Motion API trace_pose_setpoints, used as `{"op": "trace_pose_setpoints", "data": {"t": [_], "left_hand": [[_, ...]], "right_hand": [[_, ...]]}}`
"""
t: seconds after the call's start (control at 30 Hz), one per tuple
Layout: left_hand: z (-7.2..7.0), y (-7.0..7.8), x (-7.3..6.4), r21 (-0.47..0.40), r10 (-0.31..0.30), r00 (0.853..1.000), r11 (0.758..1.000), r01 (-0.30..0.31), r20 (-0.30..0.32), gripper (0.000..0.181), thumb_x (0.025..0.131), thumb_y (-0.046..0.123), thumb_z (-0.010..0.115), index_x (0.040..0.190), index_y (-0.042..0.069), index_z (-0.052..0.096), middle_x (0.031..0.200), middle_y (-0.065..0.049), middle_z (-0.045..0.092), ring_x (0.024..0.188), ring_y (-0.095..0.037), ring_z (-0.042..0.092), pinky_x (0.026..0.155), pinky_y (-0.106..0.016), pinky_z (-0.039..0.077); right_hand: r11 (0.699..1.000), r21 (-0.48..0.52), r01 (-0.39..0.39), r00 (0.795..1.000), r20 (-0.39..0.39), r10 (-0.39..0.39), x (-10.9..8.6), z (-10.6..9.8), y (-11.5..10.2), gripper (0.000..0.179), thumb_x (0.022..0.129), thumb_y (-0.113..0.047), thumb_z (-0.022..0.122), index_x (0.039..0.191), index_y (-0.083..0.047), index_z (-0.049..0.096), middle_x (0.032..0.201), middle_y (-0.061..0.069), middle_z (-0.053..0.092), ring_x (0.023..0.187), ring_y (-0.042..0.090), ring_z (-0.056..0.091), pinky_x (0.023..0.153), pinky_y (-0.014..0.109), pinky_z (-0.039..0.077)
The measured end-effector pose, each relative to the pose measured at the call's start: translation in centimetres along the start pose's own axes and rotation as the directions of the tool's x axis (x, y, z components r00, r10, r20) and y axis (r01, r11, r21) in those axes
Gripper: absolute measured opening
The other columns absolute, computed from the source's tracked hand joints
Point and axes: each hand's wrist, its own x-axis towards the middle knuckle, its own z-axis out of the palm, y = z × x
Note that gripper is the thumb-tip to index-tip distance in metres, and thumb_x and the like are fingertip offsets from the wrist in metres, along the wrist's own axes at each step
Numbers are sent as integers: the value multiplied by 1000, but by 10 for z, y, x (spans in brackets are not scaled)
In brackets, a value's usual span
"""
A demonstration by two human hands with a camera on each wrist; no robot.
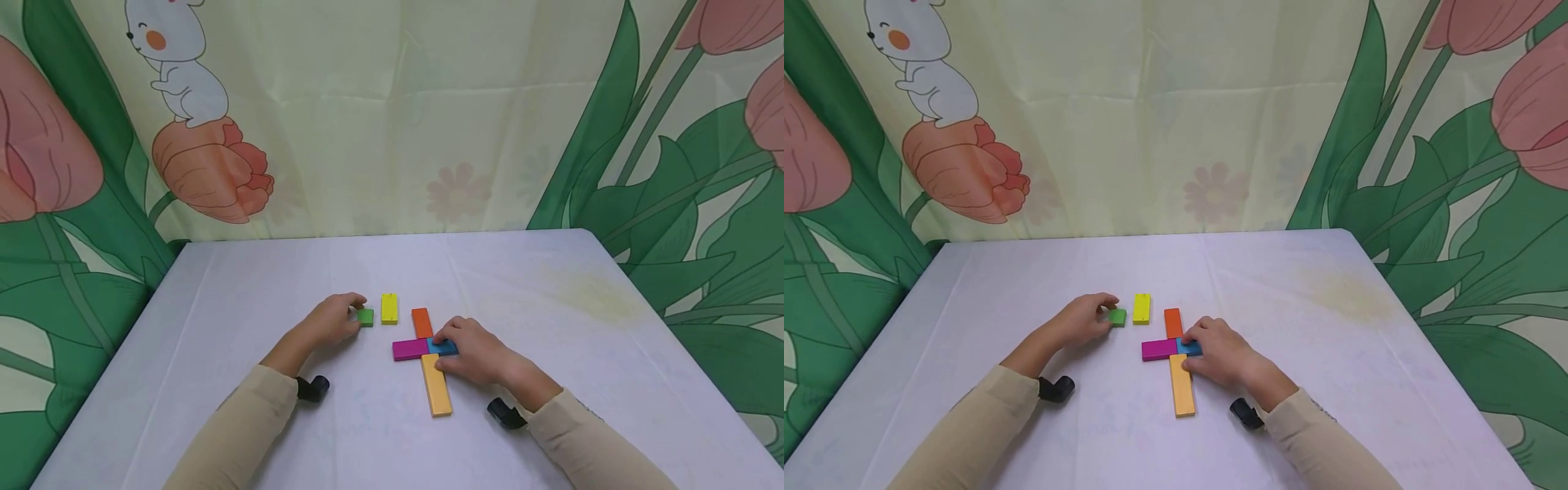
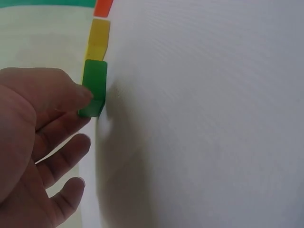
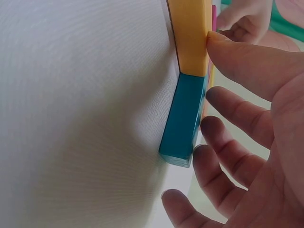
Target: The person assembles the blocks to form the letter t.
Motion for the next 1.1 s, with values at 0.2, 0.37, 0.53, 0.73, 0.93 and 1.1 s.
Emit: {"op": "trace_pose_setpoints", "data": {"t": [0.2,0.37,0.53,0.73,0.93,1.1], "left_hand": [[0,-2,-6,3,6,1000,1000,-6,-26,43,91,15,72,131,5,60,118,-5,67,110,-25,59,99,-42,46],[2,-3,-7,11,-15,999,1000,15,-41,45,88,24,79,126,7,64,109,-2,67,101,-21,59,94,-40,48],[4,-3,-7,-24,10,999,1000,-11,-32,46,89,19,77,130,6,62,118,-3,65,111,-23,59,98,-40,47],[6,-2,-6,-34,49,999,998,-50,-18,43,91,13,74,131,9,62,124,-3,63,119,-25,56,101,-42,45],[4,1,-8,42,45,996,998,-42,-74,45,86,24,81,125,9,66,113,-1,67,110,-24,55,96,-41,46],[5,2,-9,66,34,996,997,-29,-84,43,87,26,79,125,9,67,113,-1,67,108,-24,54,95,-42,46]], "right_hand": [[1000,5,-17,1000,2,17,0,0,0,37,84,-30,81,116,-17,70,121,3,56,115,24,49,88,38,53],[1000,7,-18,1000,5,18,-1,0,1,36,84,-29,81,116,-16,70,122,3,55,114,23,50,88,38,54],[1000,19,-10,1000,-3,10,-3,0,1,33,85,-28,81,114,-16,70,121,4,56,114,24,50,90,39,53],[1000,20,-13,1000,-5,13,-4,0,1,33,85,-28,81,113,-16,70,120,4,56,113,24,50,89,39,53],[1000,3,-4,1000,-2,4,-2,-2,0,34,85,-30,81,115,-16,70,121,4,55,114,24,49,89,38,53],[1000,10,-11,1000,5,11,0,-1,0,36,84,-30,81,115,-16,70,121,4,55,115,24,49,88,38,53]]}}
